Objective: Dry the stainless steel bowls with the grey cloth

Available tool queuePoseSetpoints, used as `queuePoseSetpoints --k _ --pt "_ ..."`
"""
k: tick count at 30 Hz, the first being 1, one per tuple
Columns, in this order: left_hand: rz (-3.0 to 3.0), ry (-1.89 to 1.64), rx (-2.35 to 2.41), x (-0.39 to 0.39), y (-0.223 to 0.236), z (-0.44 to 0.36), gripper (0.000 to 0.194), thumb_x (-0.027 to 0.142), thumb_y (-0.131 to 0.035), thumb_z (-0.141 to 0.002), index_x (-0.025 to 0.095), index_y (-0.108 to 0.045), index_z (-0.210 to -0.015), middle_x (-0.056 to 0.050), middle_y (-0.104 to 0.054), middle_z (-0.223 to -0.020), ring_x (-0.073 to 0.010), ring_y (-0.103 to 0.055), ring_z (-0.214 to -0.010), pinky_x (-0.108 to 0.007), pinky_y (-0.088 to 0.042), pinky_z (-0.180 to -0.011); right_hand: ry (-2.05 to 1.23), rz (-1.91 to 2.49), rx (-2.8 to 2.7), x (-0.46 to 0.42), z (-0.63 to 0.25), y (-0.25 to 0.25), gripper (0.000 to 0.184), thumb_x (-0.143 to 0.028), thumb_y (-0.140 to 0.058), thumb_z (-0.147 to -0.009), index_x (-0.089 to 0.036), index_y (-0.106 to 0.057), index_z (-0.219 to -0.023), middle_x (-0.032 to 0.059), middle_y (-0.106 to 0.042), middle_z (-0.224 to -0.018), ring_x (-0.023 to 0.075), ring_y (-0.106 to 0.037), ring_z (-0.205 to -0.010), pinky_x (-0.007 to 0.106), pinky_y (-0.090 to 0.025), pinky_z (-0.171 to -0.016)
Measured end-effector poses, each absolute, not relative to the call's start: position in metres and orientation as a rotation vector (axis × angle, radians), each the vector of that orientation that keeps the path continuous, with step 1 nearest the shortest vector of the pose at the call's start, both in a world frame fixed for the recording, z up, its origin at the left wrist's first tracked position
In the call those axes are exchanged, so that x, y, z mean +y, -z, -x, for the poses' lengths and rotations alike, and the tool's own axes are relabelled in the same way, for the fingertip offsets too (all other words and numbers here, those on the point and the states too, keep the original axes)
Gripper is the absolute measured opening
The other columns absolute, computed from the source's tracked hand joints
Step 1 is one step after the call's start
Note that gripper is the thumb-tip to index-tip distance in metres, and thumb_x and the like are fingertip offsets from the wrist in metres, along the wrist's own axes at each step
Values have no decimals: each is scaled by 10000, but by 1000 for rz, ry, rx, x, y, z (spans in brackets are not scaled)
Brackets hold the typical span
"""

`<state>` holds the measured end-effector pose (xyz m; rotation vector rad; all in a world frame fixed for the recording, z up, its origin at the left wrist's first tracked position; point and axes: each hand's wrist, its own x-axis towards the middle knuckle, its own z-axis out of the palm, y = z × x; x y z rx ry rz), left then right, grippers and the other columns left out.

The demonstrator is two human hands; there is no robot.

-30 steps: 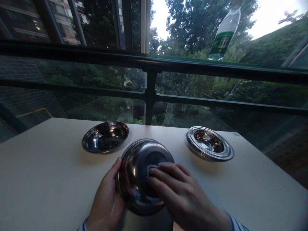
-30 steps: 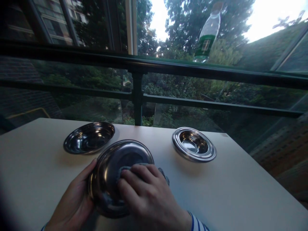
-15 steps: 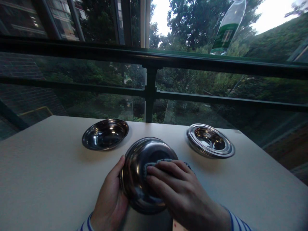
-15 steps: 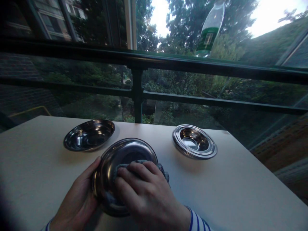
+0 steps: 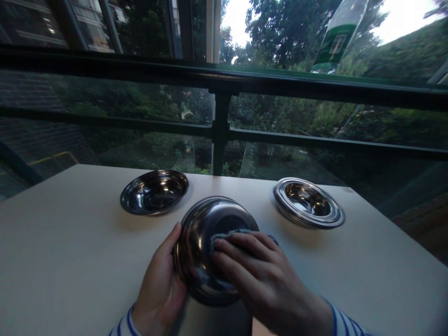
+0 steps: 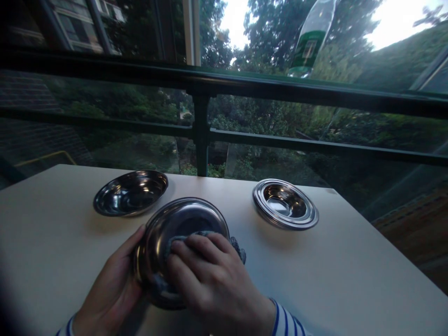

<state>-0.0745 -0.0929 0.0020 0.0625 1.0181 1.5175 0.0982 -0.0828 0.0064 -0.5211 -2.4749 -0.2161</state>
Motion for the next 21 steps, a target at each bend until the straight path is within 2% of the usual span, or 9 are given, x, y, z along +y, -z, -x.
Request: queuePoseSetpoints --k 5,8,17,21 --pt "-82 -1574 992 -95 -3 75 265 186 -421 -869 102 -673 -874 -89 -728 -713 -204 -692 -653 -349 -571 -675 206 490 -2502 -83 -100 -8 250 -134 -397 -906 -118 -597 -1055 33 -626 -1156 202 -526 -1001 339 -409 -799" --pt "-80 -1530 1000 -95 -4 74 252 175 -446 -856 91 -681 -820 -97 -727 -700 -206 -692 -640 -347 -570 -684 236 478 -2478 -83 -100 -9 267 -140 -391 -909 -116 -585 -1091 38 -620 -1166 204 -524 -1010 340 -414 -793" --pt "-73 -1523 999 -94 -4 79 258 192 -440 -863 95 -678 -868 -95 -730 -707 -197 -689 -619 -328 -576 -629 186 458 -2535 -83 -104 -9 268 -158 -382 -922 -105 -586 -1088 49 -609 -1181 212 -514 -1023 352 -418 -797" --pt "-65 -1579 981 -94 -1 78 267 189 -429 -866 94 -679 -873 -92 -730 -708 -211 -695 -685 -341 -571 -679 166 476 -2564 -82 -105 -6 268 -145 -389 -914 -109 -573 -1105 49 -591 -1208 212 -506 -1036 358 -419 -808"
